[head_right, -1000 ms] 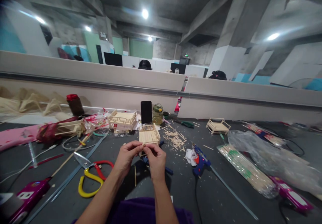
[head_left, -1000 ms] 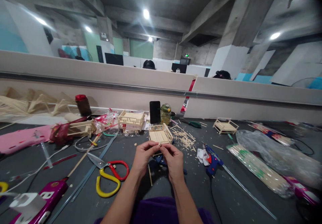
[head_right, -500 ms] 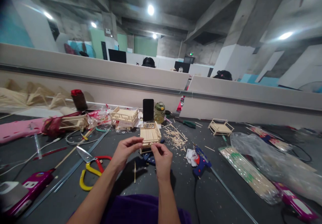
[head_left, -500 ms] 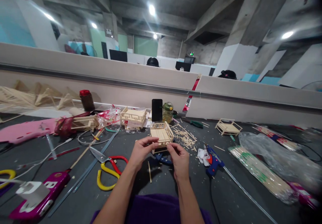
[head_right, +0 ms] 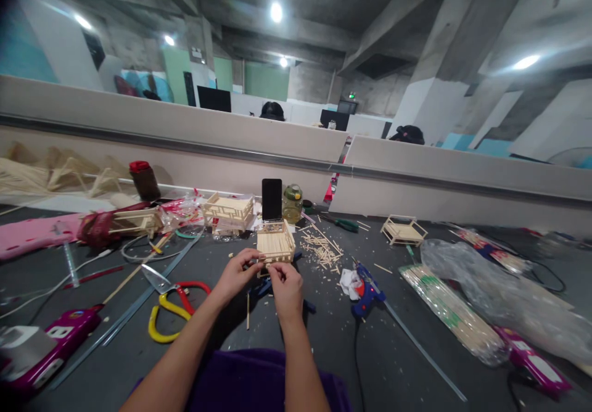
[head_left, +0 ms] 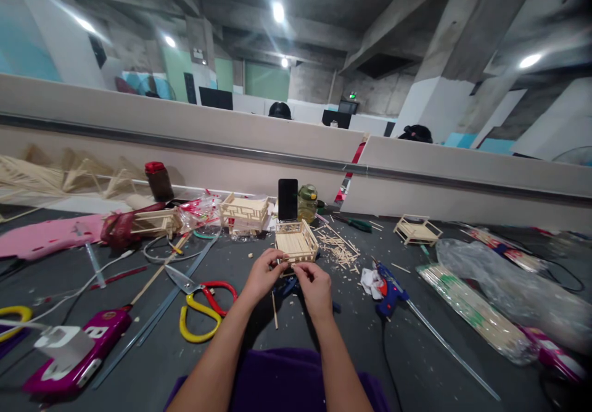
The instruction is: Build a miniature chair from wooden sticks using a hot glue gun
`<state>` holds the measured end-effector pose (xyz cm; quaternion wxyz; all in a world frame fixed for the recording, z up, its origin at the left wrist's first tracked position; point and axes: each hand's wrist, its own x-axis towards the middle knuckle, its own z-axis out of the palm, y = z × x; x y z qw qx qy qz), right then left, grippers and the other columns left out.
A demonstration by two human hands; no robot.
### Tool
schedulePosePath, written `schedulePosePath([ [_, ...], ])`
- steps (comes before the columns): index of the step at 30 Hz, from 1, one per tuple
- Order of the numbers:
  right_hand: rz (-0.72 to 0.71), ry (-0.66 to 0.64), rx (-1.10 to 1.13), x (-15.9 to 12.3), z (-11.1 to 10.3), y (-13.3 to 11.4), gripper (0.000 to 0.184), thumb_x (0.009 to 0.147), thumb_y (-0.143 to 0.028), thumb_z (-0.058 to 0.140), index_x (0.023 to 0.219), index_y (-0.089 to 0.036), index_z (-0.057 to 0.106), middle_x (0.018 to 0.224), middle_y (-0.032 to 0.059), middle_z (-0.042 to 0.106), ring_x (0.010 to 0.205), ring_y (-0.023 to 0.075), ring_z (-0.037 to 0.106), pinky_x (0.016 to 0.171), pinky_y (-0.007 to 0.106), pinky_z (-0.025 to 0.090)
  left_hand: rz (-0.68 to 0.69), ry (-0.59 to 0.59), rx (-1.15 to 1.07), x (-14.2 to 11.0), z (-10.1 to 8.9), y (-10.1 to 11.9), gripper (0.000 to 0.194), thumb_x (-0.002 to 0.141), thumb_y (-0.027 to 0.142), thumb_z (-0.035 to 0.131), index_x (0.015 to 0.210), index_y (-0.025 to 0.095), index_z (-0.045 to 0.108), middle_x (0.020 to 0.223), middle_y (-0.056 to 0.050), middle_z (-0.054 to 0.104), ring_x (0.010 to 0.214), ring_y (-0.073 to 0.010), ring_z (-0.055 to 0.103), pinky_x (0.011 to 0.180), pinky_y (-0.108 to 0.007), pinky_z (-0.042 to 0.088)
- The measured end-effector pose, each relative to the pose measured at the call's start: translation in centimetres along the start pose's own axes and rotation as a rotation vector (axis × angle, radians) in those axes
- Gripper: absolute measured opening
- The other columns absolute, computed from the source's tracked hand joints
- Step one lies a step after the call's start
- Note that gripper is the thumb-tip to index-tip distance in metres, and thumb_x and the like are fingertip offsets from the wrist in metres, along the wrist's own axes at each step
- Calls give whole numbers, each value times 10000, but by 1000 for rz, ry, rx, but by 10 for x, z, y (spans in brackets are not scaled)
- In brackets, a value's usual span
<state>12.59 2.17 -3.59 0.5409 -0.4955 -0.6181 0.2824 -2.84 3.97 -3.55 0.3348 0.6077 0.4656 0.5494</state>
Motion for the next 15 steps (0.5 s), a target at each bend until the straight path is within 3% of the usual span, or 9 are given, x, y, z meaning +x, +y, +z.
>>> schedulePosePath([
  [6, -31, 10, -74, 0, 10, 5, 225, 836, -338, 579, 828, -181, 740, 731, 41, 690, 630, 168, 568, 616, 266, 437, -87, 72, -64, 2, 7, -1, 184, 580, 167, 739, 762, 190, 723, 1016, -73, 561, 942, -214, 563, 736, -284, 461],
  [15, -42, 35, -101, 0, 15, 6, 237, 851, -326, 540, 855, -185, 730, 797, 63, 695, 680, 189, 595, 678, 285, 447, -160, 20, -114, 0, 3, 0, 169, 610, 243, 751, 758, 167, 723, 1094, -95, 501, 1046, -248, 529, 837, -331, 460],
])
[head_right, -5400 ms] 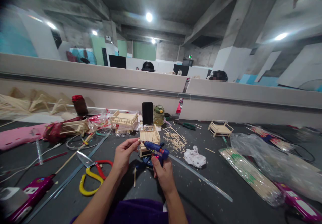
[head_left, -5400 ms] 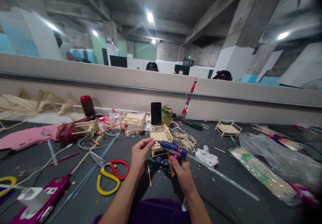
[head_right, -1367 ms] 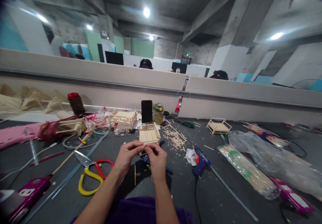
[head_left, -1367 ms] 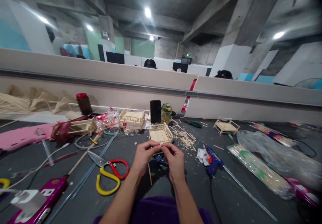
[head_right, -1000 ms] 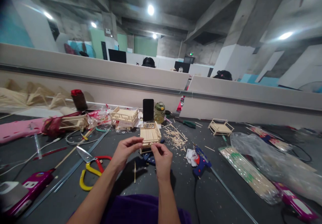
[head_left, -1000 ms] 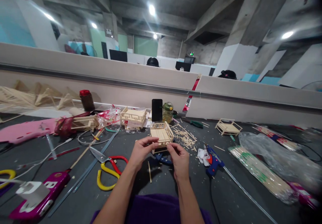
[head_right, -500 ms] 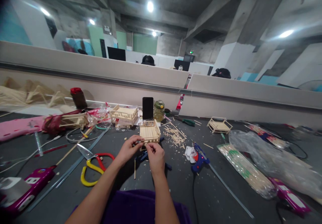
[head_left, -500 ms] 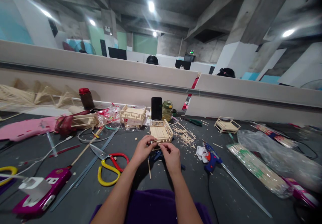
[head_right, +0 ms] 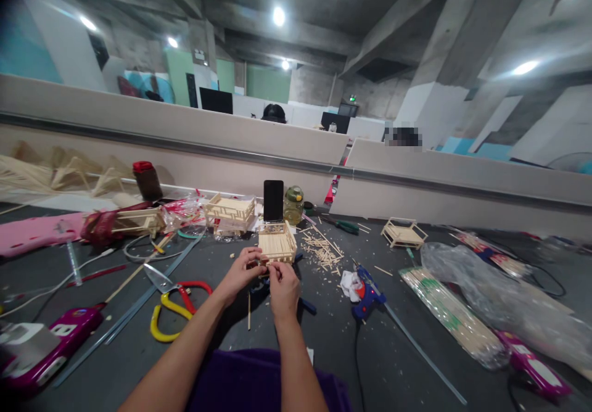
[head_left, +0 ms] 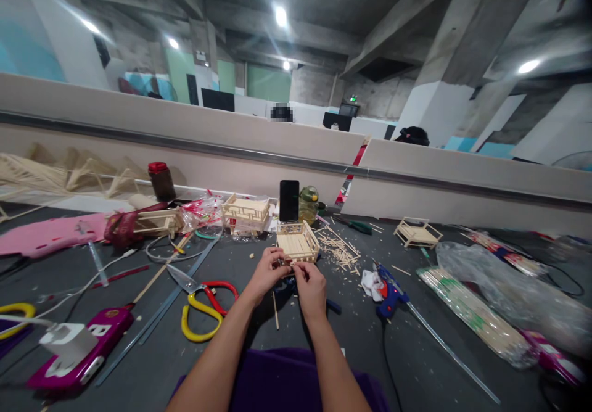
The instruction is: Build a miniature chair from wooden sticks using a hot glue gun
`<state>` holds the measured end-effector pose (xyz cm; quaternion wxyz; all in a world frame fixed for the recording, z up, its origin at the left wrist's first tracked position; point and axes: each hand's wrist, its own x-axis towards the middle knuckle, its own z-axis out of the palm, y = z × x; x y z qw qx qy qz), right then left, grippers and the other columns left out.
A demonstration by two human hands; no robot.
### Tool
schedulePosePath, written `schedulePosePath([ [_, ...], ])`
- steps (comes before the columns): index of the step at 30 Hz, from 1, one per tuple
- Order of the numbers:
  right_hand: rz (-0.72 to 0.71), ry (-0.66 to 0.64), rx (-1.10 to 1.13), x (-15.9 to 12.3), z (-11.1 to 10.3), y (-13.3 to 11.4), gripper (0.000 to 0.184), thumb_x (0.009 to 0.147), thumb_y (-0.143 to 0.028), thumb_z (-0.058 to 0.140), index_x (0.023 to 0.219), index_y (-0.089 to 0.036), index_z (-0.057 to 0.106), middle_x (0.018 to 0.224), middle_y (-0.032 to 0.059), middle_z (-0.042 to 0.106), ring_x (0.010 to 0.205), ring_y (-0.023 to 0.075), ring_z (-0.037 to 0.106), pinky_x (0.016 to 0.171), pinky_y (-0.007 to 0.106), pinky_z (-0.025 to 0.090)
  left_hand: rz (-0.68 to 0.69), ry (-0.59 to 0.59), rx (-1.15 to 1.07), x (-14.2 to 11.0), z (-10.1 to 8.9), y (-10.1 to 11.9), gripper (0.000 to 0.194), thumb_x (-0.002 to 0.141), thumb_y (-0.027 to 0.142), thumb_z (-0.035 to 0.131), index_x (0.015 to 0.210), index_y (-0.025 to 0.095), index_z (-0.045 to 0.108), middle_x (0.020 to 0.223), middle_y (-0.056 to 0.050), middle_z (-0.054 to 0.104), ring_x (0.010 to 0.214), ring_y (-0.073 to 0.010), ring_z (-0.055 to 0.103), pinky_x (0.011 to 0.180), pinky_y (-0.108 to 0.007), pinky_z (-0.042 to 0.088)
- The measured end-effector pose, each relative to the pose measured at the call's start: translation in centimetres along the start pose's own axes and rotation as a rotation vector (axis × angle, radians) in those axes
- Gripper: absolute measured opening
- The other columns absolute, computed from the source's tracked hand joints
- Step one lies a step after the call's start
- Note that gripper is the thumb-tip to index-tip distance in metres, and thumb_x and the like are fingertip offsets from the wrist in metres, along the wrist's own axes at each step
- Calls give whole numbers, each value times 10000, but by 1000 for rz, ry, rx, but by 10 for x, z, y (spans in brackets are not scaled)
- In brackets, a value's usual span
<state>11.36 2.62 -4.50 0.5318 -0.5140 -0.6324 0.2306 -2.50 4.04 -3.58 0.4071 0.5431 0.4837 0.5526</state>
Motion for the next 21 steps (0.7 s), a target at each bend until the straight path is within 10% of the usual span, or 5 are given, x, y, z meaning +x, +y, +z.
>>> schedulePosePath([
  [21, 14, 22, -18, 1, 3, 4, 241, 839, -299, 533, 835, -171, 738, 761, 62, 701, 635, 173, 587, 628, 263, 443, -5, -44, -4, 6, -1, -4, 220, 607, 340, 789, 712, 160, 719, 1137, -113, 472, 1118, -276, 492, 867, -347, 441],
])
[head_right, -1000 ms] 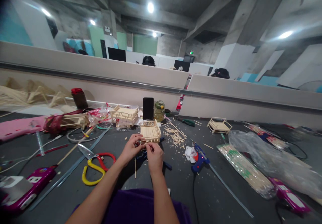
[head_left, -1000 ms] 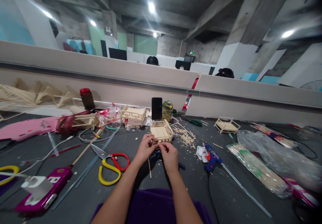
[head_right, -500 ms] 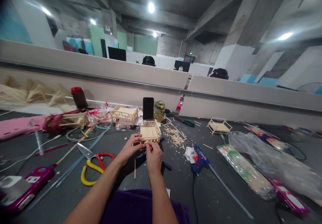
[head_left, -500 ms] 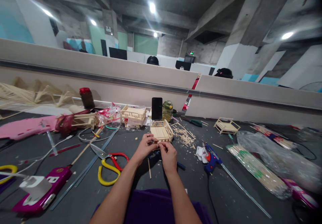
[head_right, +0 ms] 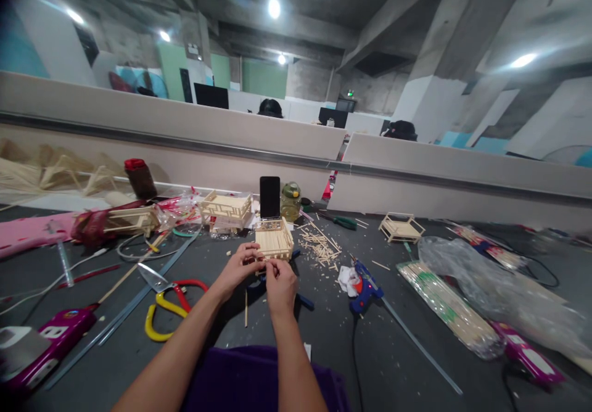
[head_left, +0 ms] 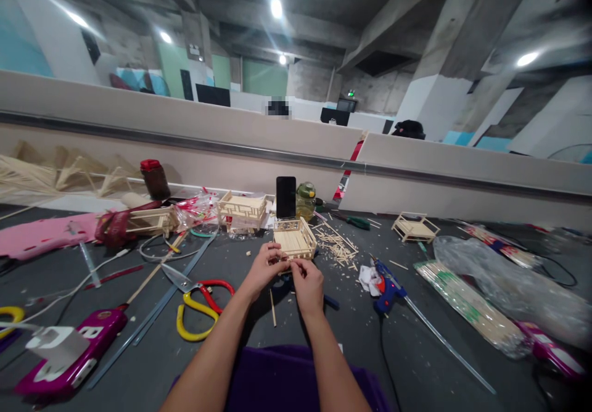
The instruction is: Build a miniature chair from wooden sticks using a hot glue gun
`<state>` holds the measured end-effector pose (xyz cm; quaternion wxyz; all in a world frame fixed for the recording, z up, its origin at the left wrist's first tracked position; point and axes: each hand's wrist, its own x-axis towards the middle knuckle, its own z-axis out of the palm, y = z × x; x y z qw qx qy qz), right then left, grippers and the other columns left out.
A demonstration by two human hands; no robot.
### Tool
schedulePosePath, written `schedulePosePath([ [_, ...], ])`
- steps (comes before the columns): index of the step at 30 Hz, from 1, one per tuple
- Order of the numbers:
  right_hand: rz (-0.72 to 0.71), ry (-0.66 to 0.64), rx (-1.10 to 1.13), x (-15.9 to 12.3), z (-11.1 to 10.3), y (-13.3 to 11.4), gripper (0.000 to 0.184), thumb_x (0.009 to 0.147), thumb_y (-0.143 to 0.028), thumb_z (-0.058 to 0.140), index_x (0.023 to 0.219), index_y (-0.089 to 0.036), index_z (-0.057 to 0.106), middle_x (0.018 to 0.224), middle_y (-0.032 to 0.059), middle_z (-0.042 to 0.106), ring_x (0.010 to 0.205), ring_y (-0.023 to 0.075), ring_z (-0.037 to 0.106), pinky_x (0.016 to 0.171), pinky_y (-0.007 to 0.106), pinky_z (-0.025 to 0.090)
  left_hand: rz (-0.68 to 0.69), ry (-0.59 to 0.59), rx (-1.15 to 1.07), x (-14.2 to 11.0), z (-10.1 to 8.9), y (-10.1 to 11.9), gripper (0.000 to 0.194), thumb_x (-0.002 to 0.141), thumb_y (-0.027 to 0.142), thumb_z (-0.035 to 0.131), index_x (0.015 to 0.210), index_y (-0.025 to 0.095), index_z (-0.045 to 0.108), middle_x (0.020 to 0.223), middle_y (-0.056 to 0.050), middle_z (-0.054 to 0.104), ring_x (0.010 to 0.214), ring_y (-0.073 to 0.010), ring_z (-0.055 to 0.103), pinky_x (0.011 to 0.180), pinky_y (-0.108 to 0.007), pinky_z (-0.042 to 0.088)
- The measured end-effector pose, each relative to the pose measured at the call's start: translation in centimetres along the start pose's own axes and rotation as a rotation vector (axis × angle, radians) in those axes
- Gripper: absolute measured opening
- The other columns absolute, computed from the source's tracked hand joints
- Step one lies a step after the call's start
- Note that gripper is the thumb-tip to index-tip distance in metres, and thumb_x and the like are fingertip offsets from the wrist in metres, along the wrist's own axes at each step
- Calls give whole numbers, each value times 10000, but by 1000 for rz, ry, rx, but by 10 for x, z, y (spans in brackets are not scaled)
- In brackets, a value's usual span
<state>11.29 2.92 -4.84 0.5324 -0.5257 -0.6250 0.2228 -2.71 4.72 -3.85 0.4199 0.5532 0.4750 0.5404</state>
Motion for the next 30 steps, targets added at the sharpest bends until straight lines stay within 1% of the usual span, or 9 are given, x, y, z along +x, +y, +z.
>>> schedulePosePath([
  [5, 13, 22, -5, 0, -2, 2, 261, 843, -324, 535, 824, -163, 740, 719, 60, 690, 605, 170, 570, 601, 261, 432, 64, 23, 25, 2, 1, -3, 204, 638, 340, 772, 729, 164, 723, 1092, -108, 512, 1030, -251, 533, 831, -347, 458],
  [9, 14, 30, -3, -1, -3, 2, 269, 845, -338, 536, 822, -166, 741, 714, 56, 690, 600, 167, 566, 601, 258, 430, 98, 19, 44, 2, 2, -4, 192, 655, 339, 760, 724, 165, 718, 1063, -108, 533, 998, -242, 548, 807, -340, 467],
  [14, 12, 23, 4, -2, -3, 0, 270, 848, -334, 531, 825, -164, 740, 722, 58, 693, 607, 166, 568, 596, 256, 426, 99, 36, 39, 3, 3, -5, 201, 647, 346, 765, 729, 171, 710, 1044, -101, 551, 963, -230, 562, 778, -324, 469],
  [23, 3, 10, 1, -3, -4, -2, 271, 856, -326, 523, 825, -162, 737, 725, 55, 682, 617, 165, 560, 607, 260, 418, 74, 49, 36, 4, 3, -7, 181, 642, 312, 751, 755, 177, 711, 1057, -89, 560, 940, -215, 580, 782, -317, 471],
  [30, -14, 3, -4, -3, -5, -5, 266, 862, -322, 519, 810, -173, 733, 710, 42, 664, 608, 155, 548, 601, 249, 415, 109, 52, 45, 4, 4, -6, 179, 656, 317, 741, 763, 175, 720, 1023, -85, 571, 952, -222, 578, 809, -328, 462],
])
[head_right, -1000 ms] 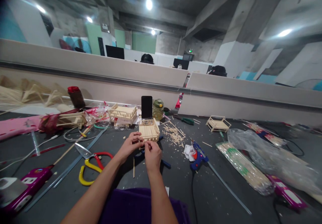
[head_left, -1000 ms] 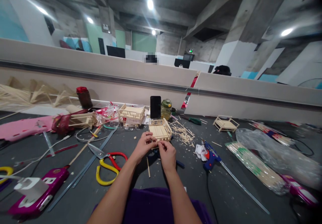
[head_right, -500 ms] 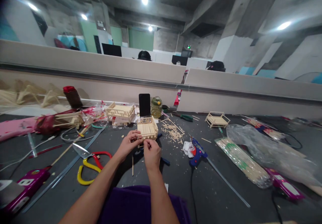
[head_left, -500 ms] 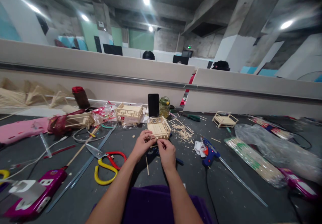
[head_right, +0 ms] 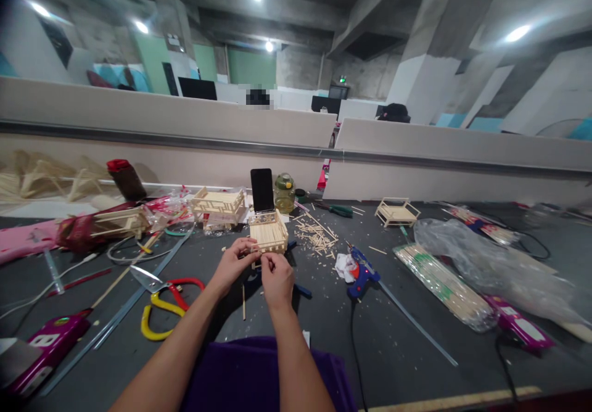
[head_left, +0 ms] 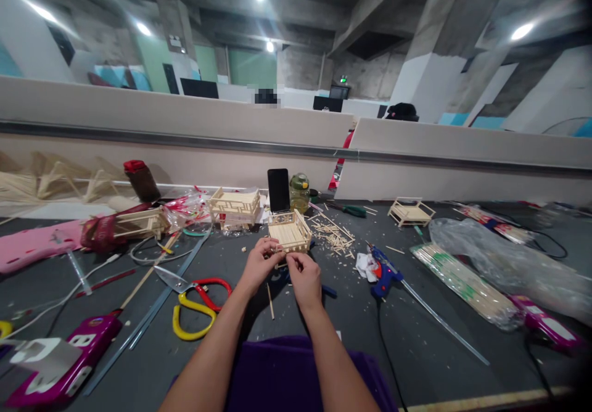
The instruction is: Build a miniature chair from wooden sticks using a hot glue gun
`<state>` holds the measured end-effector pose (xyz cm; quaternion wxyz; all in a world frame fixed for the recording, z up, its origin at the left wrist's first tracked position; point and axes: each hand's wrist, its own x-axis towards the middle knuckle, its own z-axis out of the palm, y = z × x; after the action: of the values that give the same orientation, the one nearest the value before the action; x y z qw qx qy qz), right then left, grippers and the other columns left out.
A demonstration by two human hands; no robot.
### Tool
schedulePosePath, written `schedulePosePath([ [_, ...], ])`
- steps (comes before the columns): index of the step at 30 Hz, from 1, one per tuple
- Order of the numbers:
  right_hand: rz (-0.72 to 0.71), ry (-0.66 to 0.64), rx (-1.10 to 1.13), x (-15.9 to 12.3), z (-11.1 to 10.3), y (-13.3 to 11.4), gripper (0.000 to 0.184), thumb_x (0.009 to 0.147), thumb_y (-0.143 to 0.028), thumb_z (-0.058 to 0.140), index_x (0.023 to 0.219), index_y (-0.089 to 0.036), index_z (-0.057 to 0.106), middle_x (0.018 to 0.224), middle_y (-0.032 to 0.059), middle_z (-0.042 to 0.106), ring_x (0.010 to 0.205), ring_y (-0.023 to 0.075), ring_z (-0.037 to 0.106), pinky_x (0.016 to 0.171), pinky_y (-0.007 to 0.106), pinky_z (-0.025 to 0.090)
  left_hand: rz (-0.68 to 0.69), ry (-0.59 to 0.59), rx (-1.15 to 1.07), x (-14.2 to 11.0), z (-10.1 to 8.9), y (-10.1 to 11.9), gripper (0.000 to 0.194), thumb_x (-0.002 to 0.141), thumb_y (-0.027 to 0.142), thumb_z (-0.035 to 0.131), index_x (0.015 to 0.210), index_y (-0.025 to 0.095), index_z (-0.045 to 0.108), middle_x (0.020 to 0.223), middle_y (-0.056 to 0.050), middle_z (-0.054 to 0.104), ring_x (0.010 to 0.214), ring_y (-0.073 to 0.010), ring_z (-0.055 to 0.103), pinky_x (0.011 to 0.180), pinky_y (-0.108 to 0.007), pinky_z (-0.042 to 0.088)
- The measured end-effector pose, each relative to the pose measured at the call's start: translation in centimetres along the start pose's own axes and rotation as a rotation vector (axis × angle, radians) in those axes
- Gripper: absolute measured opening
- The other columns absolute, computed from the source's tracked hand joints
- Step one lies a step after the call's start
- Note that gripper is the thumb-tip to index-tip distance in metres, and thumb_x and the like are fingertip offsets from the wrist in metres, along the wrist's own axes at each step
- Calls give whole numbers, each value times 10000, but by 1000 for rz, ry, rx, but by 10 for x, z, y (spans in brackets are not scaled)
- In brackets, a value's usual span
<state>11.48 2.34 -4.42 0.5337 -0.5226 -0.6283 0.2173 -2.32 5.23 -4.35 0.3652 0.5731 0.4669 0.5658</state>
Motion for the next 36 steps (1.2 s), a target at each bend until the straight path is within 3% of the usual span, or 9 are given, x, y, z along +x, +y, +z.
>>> schedulePosePath([
  [13, -12, -19, 0, 0, -1, -1, 249, 865, -297, 524, 807, -181, 736, 698, 31, 653, 598, 147, 535, 584, 241, 409, -13, -20, -19, -1, -1, -4, 183, 695, 337, 738, 767, 176, 691, 863, -33, 599, 724, -146, 545, 660, -259, 433],
  [36, -20, -11, -16, -1, 1, 1, 239, 855, -285, 532, 800, -189, 744, 683, 25, 655, 580, 145, 540, 563, 240, 416, -79, -18, -61, -3, 1, 2, 250, 642, 391, 769, 760, 188, 683, 766, -21, 648, 687, -158, 567, 664, -279, 453],
])
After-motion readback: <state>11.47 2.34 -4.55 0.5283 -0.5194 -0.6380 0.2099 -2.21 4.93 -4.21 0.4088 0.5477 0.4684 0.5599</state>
